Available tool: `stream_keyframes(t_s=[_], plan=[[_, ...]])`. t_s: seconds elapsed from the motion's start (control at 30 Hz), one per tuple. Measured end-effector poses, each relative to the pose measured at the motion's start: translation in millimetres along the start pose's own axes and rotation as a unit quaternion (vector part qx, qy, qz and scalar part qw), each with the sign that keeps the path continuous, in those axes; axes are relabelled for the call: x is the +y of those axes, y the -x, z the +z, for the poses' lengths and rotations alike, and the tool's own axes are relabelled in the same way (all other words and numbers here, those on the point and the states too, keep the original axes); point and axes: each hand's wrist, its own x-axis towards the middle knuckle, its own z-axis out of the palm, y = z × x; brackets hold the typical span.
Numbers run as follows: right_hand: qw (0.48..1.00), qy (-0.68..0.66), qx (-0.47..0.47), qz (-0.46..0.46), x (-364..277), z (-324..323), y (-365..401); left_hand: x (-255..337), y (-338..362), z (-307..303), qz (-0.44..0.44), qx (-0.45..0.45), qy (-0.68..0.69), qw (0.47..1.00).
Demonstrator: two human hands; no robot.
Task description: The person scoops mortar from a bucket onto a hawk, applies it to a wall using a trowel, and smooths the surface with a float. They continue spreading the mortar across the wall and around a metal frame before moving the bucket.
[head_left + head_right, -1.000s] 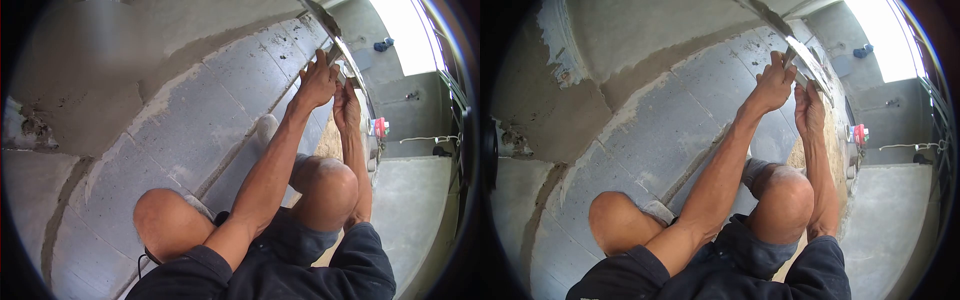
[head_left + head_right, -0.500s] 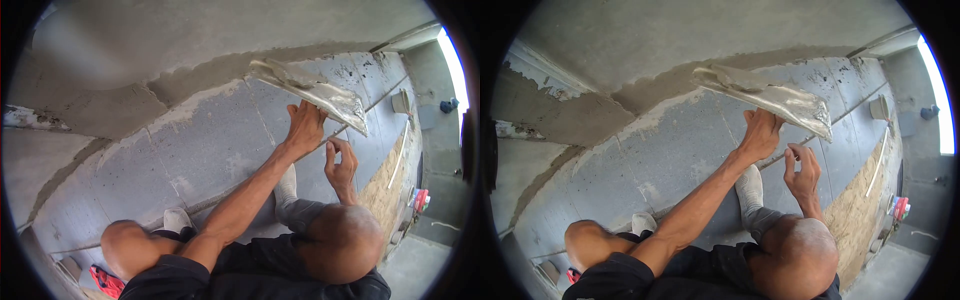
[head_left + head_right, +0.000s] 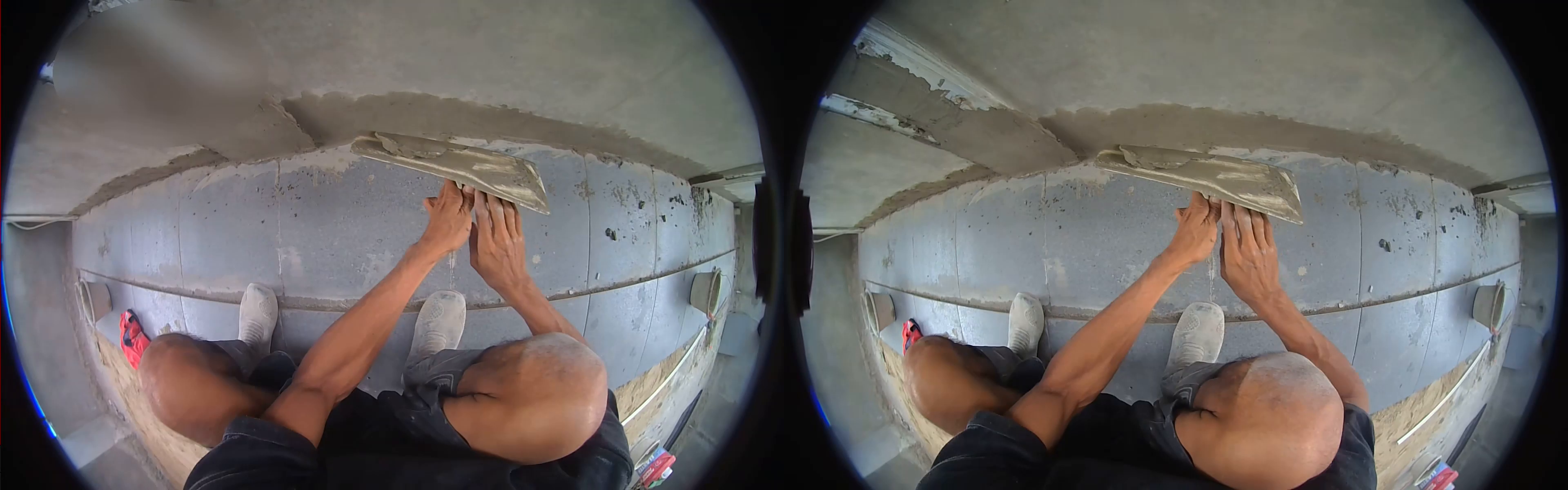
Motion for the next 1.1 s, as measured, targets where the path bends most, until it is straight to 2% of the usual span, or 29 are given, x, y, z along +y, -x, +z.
stream_keyframes(t_s=[0.03, 0.07, 0.17, 0.2, 0.23, 0.3, 0.4, 0.47, 0.5, 0.53, 0.57, 0.63, 0.67, 0.7, 0.73, 0.77, 0.83, 0.97, 1.1], plan=[[1.0, -0.011, 0.003, -0.001, 2, 5, -5, 1, -1, -4, -0.034, 0.003, 0.026, 0.999], [1.0, -0.021, 0.0, -0.007, 5, 7, -11, 1, -4, -9, -0.07, -0.042, 0.086, 0.993], [1.0, -0.027, -0.014, 0.006, 18, 31, -21, 1, 3, -6, -0.054, -0.016, 0.093, 0.994], [0.999, 0.033, 0.02, -0.011, 18, 34, -28, -2, 4, -5, -0.052, -0.017, 0.088, 0.995], [0.999, 0.033, 0.024, -0.008, 18, 35, -32, -6, 4, -3, -0.041, -0.012, 0.086, 0.995], [0.997, -0.006, -0.079, 0.015, 19, 35, -37, -17, 5, -2, -0.027, -0.008, 0.088, 0.996], [0.994, -0.009, -0.107, -0.02, 18, 38, -49, -34, 6, -10, -0.014, 0.032, 0.035, 0.999], [0.995, -0.006, -0.103, -0.015, 17, 42, -57, -44, 4, -28, -0.052, -0.049, -0.099, 0.993], [0.995, -0.001, -0.101, -0.01, 17, 43, -60, -39, 3, -43, -0.051, -0.046, -0.098, 0.993], [0.998, 0.013, -0.042, -0.043, 17, 44, -65, -25, 2, -62, -0.094, -0.164, -0.208, 0.96], [0.998, 0.014, -0.042, -0.048, 16, 47, -69, -11, 3, -82, -0.137, -0.277, -0.312, 0.899], [0.987, -0.013, -0.161, -0.008, 15, 59, -74, 12, 9, -124, -0.138, -0.382, -0.415, 0.814], [0.987, -0.014, -0.162, -0.012, 17, 72, -75, 21, 10, -142, -0.157, -0.442, -0.48, 0.741], [0.994, 0.004, -0.083, -0.072, 21, 89, -76, 31, 14, -159, -0.174, -0.497, -0.538, 0.658], [0.991, 0.022, -0.002, -0.129, 23, 102, -78, 41, 23, -179, -0.182, -0.516, -0.56, 0.622], [0.991, 0.019, -0.002, -0.13, 21, 110, -83, 52, 32, -199, -0.189, -0.534, -0.581, 0.584], [0.994, 0.023, -0.094, -0.051, 12, 122, -95, 74, 51, -234, -0.227, -0.538, -0.576, 0.572], [0.991, -0.006, -0.137, -0.001, -6, 135, -124, 78, 101, -266, -0.248, -0.544, -0.545, 0.588], [0.982, 0.017, -0.19, -0.014, -17, 136, -141, 67, 139, -253, -0.234, -0.586, -0.47, 0.618]])
